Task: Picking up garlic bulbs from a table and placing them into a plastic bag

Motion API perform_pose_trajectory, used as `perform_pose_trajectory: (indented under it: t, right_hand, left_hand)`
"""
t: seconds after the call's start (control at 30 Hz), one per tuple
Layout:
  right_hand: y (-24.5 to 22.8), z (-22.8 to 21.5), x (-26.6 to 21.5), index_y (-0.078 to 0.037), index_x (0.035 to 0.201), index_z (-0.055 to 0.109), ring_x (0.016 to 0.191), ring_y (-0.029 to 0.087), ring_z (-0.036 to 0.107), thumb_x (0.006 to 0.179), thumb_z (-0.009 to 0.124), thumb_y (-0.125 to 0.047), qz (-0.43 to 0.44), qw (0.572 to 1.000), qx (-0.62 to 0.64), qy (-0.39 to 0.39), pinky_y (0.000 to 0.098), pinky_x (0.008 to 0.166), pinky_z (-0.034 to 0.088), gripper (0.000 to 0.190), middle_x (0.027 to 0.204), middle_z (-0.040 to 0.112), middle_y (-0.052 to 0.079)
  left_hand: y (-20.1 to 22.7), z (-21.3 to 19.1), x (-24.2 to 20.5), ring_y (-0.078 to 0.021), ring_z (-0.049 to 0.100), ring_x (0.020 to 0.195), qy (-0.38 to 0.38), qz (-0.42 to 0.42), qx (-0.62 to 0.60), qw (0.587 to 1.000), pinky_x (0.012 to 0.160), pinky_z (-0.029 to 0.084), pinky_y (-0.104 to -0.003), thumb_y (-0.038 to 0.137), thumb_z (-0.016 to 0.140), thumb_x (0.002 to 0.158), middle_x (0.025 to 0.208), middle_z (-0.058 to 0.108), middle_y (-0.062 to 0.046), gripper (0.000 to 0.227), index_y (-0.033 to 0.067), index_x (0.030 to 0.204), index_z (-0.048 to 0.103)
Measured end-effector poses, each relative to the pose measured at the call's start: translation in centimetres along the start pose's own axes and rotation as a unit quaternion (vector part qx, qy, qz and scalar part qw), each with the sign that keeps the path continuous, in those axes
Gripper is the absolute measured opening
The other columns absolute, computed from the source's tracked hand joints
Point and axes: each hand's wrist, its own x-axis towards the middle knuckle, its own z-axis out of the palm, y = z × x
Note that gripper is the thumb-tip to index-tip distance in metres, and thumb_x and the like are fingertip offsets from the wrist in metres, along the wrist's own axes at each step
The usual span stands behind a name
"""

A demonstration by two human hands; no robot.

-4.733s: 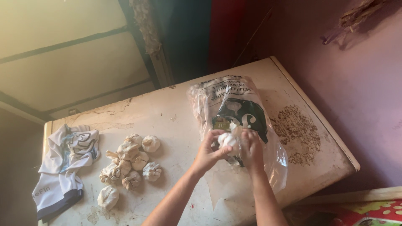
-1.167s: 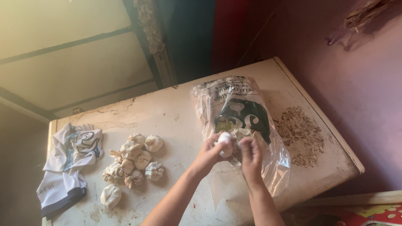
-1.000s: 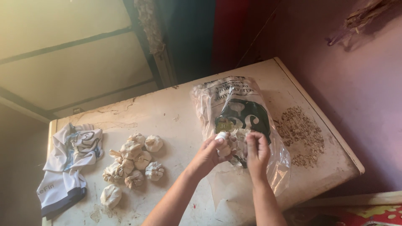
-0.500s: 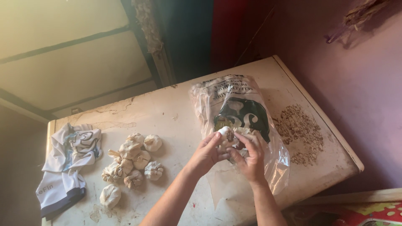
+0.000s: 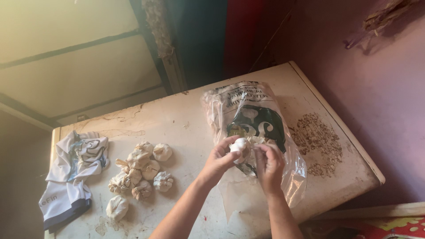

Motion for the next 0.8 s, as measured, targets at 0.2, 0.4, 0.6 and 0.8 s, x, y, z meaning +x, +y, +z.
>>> perform_pose_trajectory:
  t: [0.2, 0.4, 0.6, 0.8]
  right_hand:
    - [1.0, -0.1, 0.2, 0.001, 0.123, 0.068, 0.081, 0.036, 0.070, 0.094, 0.072, -0.014, -0.018, 0.999, -0.020, -0.042, 0.0434, 0.073, 0.057, 0.033, 0.096, 0.069, 0.018]
    - [0.7, 0.1, -1.2, -0.008, 0.102, 0.078, 0.105, 0.035, 0.071, 0.101, 0.065, -0.022, 0.087, 0.991, 0.017, -0.104, 0.0459, 0.096, 0.053, 0.019, 0.119, 0.070, 0.013]
    - [-3.2, -0.5, 0.6, -0.005, 0.123, 0.075, 0.075, 0.019, 0.069, 0.101, 0.058, -0.041, 0.227, 0.939, 0.218, -0.142, 0.0380, 0.073, 0.064, 0.045, 0.091, 0.074, 0.012]
    - [-2.0, 0.1, 0.2, -0.008, 0.106, 0.076, 0.064, 0.015, 0.070, 0.097, 0.069, -0.026, 0.324, 0.905, 0.247, -0.118, 0.0325, 0.060, 0.064, 0.022, 0.070, 0.072, 0.010]
  left_hand:
    - [-1.7, -1.2, 0.4, -0.0345, 0.063, 0.117, -0.009, 0.159, 0.160, 0.974, 0.096, 0.058, -0.045, 0.007, 0.090, 0.070, 0.133, 0.055, -0.018, 0.084, 0.0082, 0.147, 0.056]
    - [3.0, 1.1, -1.5, -0.0454, 0.065, 0.112, 0.008, 0.325, 0.457, 0.828, 0.088, 0.060, -0.053, 0.002, 0.081, 0.074, 0.129, 0.055, -0.025, 0.095, 0.0058, 0.157, 0.034]
    - [1.7, 0.5, -1.0, -0.0413, 0.062, 0.118, -0.043, 0.321, 0.629, 0.707, 0.096, 0.058, -0.046, 0.000, 0.073, 0.080, 0.131, 0.056, -0.027, 0.084, 0.0046, 0.156, 0.039]
    - [0.3, -0.3, -0.9, -0.0409, 0.058, 0.122, -0.066, 0.470, 0.653, 0.591, 0.092, 0.055, -0.047, 0.003, 0.071, 0.082, 0.140, 0.052, -0.023, 0.079, 0.0079, 0.154, 0.041]
